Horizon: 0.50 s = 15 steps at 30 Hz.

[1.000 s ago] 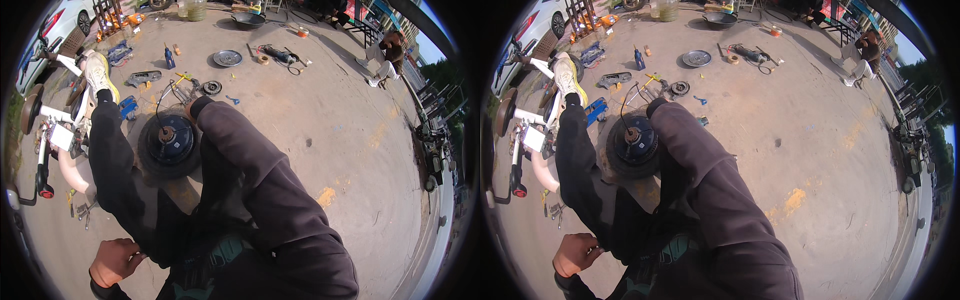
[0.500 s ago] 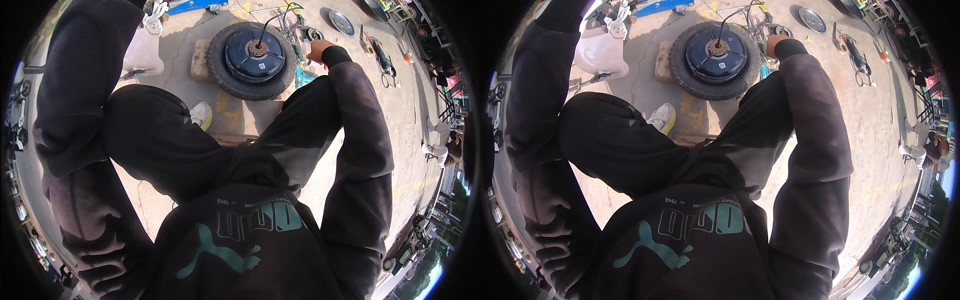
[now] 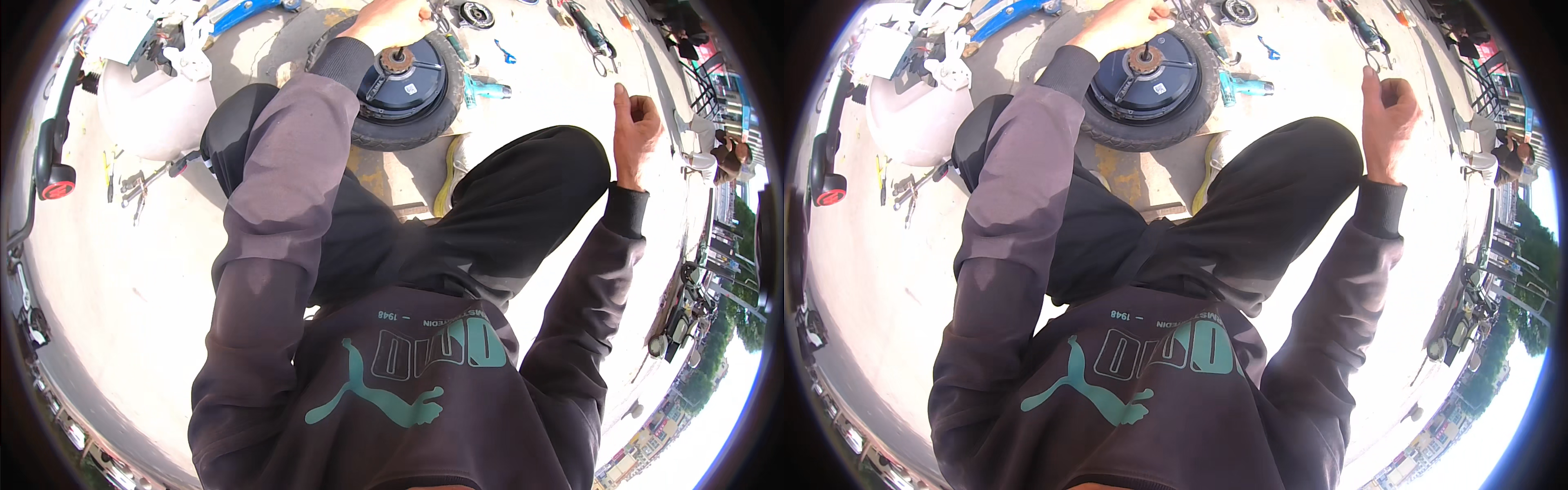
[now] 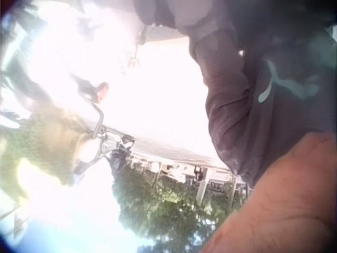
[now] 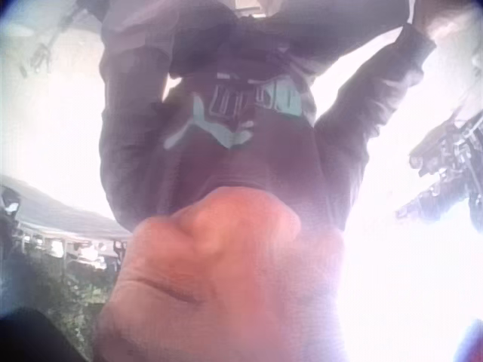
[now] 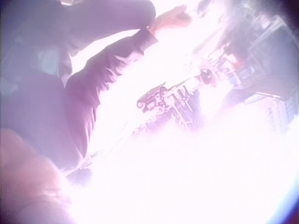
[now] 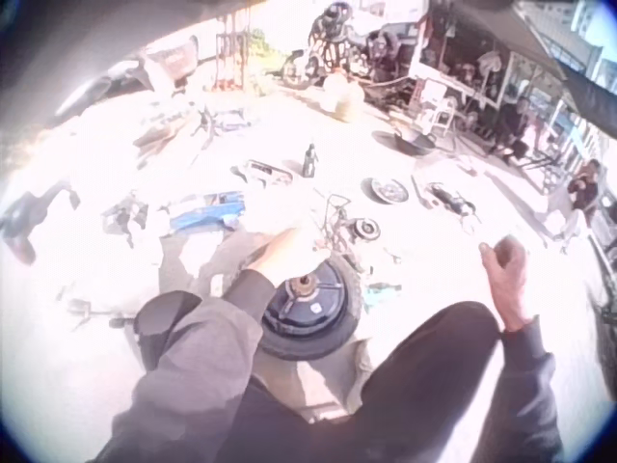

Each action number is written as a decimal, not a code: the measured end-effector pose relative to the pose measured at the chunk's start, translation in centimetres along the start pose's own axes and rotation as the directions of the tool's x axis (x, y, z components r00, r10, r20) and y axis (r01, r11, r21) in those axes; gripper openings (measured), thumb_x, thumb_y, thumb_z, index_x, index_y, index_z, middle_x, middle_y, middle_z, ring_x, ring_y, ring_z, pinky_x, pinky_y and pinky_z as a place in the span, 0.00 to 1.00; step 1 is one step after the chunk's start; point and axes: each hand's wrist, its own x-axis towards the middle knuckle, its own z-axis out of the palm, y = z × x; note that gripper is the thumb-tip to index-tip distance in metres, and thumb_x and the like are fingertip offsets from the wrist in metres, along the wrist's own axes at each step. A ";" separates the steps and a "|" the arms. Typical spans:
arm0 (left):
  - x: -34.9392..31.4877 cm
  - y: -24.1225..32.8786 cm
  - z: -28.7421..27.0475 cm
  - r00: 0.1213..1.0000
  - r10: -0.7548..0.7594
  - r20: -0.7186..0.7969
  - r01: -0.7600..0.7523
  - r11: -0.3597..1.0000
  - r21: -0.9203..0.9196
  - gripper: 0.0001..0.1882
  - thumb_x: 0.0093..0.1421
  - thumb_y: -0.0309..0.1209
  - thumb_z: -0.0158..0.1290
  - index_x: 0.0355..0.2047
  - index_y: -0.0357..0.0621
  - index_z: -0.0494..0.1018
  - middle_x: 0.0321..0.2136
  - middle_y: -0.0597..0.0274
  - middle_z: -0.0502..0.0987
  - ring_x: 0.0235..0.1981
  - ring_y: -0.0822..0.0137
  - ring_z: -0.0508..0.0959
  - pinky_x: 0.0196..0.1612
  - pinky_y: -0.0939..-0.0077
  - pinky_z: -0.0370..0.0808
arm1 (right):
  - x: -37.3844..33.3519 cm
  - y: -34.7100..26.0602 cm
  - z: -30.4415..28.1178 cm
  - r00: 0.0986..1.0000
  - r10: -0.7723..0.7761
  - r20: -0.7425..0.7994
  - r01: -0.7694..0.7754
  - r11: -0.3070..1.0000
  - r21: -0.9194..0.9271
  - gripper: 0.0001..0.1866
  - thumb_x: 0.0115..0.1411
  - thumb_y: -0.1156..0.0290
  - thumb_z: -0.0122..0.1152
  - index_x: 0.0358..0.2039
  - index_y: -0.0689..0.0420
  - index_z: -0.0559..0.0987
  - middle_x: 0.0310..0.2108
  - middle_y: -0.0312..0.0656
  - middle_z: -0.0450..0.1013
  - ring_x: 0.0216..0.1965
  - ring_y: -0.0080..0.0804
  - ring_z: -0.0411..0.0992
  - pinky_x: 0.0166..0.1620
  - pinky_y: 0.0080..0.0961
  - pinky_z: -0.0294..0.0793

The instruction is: The person assembles a wheel hub by placing a stator into a tire, inserting a rotor, threading a wire through the center, and tapping the hub with a hammer to seat the components. The person handles the tire, stator, rotor, wire, and hammer during the process.

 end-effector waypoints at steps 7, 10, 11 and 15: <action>-1.3 -1.4 1.9 0.966 -0.232 -0.113 0.199 0.948 -0.247 0.12 0.62 0.39 0.60 0.38 0.45 0.82 0.36 0.50 0.85 0.41 0.48 0.84 0.45 0.55 0.79 | -0.8 -1.7 -8.6 0.984 0.033 -0.174 -0.070 0.975 -0.213 0.28 0.72 0.50 0.57 0.22 0.61 0.74 0.15 0.47 0.67 0.17 0.38 0.63 0.27 0.37 0.65; -1.0 -3.0 2.1 0.890 -0.359 -0.282 0.301 0.926 -0.227 0.12 0.62 0.39 0.59 0.39 0.45 0.82 0.37 0.51 0.85 0.43 0.47 0.83 0.47 0.54 0.79 | -2.7 -7.3 -9.1 0.978 -0.048 -0.205 -0.022 0.945 -0.327 0.28 0.73 0.49 0.55 0.22 0.59 0.73 0.17 0.51 0.68 0.20 0.50 0.70 0.27 0.40 0.67; -0.7 -3.2 3.0 0.874 -0.372 -0.311 0.301 0.919 -0.254 0.12 0.62 0.38 0.59 0.40 0.44 0.82 0.38 0.51 0.85 0.44 0.47 0.83 0.48 0.54 0.79 | -4.6 -8.0 -9.4 0.968 -0.098 -0.230 0.012 0.937 -0.349 0.27 0.73 0.51 0.56 0.22 0.59 0.73 0.17 0.50 0.69 0.20 0.50 0.71 0.27 0.39 0.67; -0.3 -3.5 4.2 0.883 -0.346 -0.316 0.282 0.931 -0.231 0.19 0.60 0.32 0.57 0.52 0.46 0.77 0.53 0.51 0.78 0.55 0.47 0.78 0.57 0.56 0.76 | -16.5 -9.8 -8.8 0.988 -0.083 -0.128 0.036 0.942 -0.333 0.24 0.69 0.52 0.62 0.22 0.55 0.72 0.19 0.43 0.71 0.21 0.45 0.73 0.26 0.37 0.70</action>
